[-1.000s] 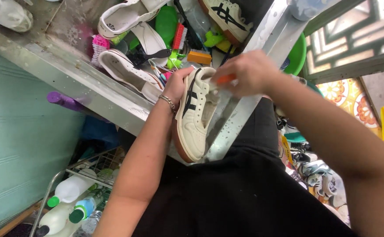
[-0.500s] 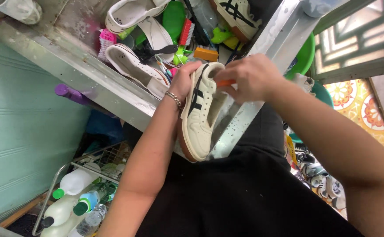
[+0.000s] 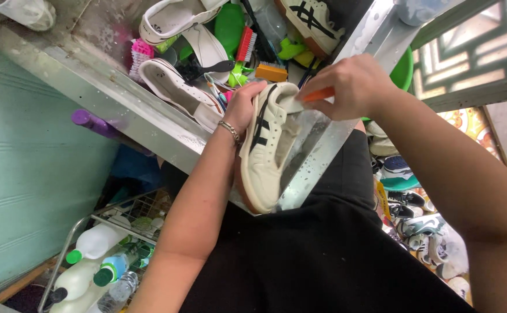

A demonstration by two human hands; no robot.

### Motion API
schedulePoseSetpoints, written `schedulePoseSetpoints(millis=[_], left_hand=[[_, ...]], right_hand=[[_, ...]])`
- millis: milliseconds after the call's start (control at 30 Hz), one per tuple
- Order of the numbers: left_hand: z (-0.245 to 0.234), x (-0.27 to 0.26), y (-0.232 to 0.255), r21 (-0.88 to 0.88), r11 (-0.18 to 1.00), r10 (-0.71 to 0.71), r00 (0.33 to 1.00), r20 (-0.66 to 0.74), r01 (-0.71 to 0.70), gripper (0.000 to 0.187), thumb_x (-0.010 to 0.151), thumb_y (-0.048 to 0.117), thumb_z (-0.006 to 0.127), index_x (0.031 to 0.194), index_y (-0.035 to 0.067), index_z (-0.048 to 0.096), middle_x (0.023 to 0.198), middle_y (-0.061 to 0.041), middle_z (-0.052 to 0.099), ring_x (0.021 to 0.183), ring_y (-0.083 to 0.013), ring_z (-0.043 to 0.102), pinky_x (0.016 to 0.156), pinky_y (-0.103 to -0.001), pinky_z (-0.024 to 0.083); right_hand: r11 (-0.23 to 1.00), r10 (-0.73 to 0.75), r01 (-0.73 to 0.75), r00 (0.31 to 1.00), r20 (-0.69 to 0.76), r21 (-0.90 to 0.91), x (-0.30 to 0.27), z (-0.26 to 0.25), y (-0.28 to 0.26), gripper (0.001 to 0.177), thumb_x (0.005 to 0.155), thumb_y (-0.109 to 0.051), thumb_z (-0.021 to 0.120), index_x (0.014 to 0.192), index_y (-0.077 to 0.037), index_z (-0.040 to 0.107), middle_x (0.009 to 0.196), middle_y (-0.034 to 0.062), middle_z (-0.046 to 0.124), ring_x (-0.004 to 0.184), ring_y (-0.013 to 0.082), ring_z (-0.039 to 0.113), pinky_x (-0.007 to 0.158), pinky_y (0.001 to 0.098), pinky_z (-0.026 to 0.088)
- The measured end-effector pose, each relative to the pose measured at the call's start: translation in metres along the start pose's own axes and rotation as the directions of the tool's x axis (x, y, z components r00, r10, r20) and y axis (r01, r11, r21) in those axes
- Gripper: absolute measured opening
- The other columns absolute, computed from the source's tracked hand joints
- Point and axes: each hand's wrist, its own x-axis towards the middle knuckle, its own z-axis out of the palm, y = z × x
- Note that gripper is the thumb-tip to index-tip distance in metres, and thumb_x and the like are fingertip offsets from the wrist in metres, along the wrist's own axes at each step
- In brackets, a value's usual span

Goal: The person washes a white sneaker with a gum sole in a stainless steel sink. They rinse the shoe under running water, scrub the sole with a red sponge, and clean the upper and interior with a toothbrush. The person repeatedly rinses the shoe to remove soap and dirt.

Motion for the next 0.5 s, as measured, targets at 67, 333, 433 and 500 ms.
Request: schedulePoseSetpoints(millis=[67, 333, 433, 500], left_hand=[[-0.005, -0.011, 0.017, 0.009, 1.0, 0.0, 1.0, -0.002, 0.0, 0.036, 0.12, 0.043, 0.075, 0.127, 0.014, 0.095, 0.142, -0.012, 0.088, 0.146, -0.0278, 0.073, 0.141, -0.048, 0.046], [-0.007, -0.011, 0.017, 0.078, 0.996, 0.029, 1.0, 0.006, -0.03, 0.04, 0.122, 0.044, 0.072, 0.134, 0.014, 0.095, 0.148, -0.016, 0.087, 0.153, -0.0373, 0.072, 0.142, -0.05, 0.046], [-0.012, -0.012, 0.016, 0.071, 0.997, -0.003, 1.0, -0.009, 0.003, 0.038, 0.122, 0.046, 0.072, 0.131, 0.017, 0.094, 0.146, -0.012, 0.088, 0.151, -0.0319, 0.073, 0.143, -0.047, 0.045], [-0.015, -0.014, 0.016, 0.093, 0.996, -0.005, 1.0, -0.006, 0.006, 0.039, 0.123, 0.047, 0.072, 0.135, 0.016, 0.094, 0.148, -0.012, 0.087, 0.153, -0.0331, 0.073, 0.143, -0.046, 0.043]], right_hand=[[1.0, -0.017, 0.017, 1.0, 0.015, -0.012, 0.01, 0.006, -0.018, 0.013, 0.106, -0.052, 0.09, 0.116, -0.047, 0.095, 0.091, -0.0153, 0.086, 0.084, 0.0196, 0.086, 0.081, 0.0387, 0.068], [0.995, 0.036, -0.037, 0.999, 0.011, 0.098, -0.011, 0.023, 0.004, 0.022, 0.102, -0.052, 0.093, 0.121, -0.044, 0.097, 0.097, -0.0077, 0.091, 0.086, 0.0281, 0.088, 0.078, 0.0497, 0.069], [1.0, 0.014, -0.015, 0.997, -0.07, -0.001, -0.002, 0.029, -0.013, 0.02, 0.107, -0.058, 0.092, 0.122, -0.046, 0.093, 0.103, -0.011, 0.09, 0.092, 0.0261, 0.089, 0.083, 0.047, 0.071], [0.999, 0.037, -0.037, 0.999, 0.032, -0.005, -0.002, 0.03, -0.039, 0.019, 0.098, -0.053, 0.093, 0.115, -0.047, 0.09, 0.095, -0.0142, 0.086, 0.089, 0.0222, 0.087, 0.08, 0.0466, 0.071]])
